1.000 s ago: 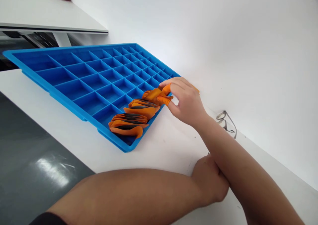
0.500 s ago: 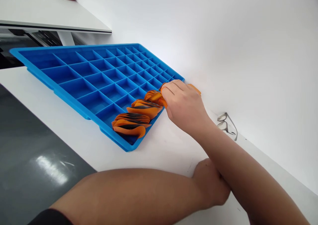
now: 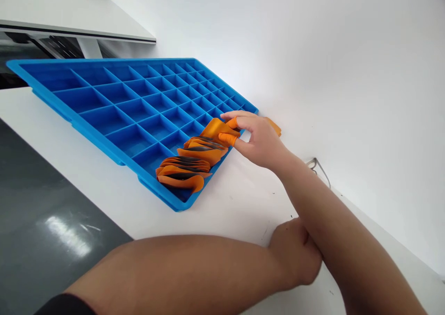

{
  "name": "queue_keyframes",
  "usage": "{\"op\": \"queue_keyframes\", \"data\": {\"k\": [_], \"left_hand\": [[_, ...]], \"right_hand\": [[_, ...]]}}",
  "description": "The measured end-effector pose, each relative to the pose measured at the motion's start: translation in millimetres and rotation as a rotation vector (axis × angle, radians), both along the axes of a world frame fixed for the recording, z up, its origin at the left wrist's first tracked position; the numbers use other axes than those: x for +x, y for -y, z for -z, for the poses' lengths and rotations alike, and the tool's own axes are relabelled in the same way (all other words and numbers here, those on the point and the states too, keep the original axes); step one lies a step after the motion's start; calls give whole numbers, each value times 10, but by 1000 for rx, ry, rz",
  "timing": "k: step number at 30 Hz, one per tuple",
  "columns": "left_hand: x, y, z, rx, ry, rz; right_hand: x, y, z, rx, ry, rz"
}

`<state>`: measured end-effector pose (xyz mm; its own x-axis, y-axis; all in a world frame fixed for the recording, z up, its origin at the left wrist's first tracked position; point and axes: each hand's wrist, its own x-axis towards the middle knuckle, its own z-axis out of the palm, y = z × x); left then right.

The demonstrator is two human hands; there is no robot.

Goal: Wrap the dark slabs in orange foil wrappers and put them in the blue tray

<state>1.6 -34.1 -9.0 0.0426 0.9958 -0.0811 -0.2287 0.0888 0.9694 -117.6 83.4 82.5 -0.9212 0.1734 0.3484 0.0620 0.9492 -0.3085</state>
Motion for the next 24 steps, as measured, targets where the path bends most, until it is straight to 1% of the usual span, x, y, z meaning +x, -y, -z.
{"op": "queue_keyframes", "data": {"k": [2, 4, 6, 9, 12, 14, 16, 18, 21, 24], "left_hand": [[8, 1, 7, -2, -10, 8], [6, 3, 4, 0, -11, 15], [-1, 6, -7, 2, -8, 14], [-6, 11, -24, -2, 1, 3], [-2, 17, -37, -3, 21, -17], [-5, 19, -51, -3, 38, -29], [-19, 20, -70, -4, 47, -32], [-38, 21, -90, 1, 40, -27], [-55, 26, -104, 16, 31, -25], [-46, 41, -93, 3, 61, -31]], "right_hand": [[47, -1, 62, -47, -73, -46], [87, 10, 84, -2, -110, -57], [112, 21, 60, 119, -113, -24], [103, 56, -36, 327, -72, 34], [26, 139, -142, 490, 27, 43], [-45, 196, -201, 554, 114, 53], [-108, 226, -249, 559, 199, 66], [-148, 223, -288, 526, 260, 72], [-156, 202, -323, 491, 289, 93], [-134, 218, -327, 512, 289, 120]]}}
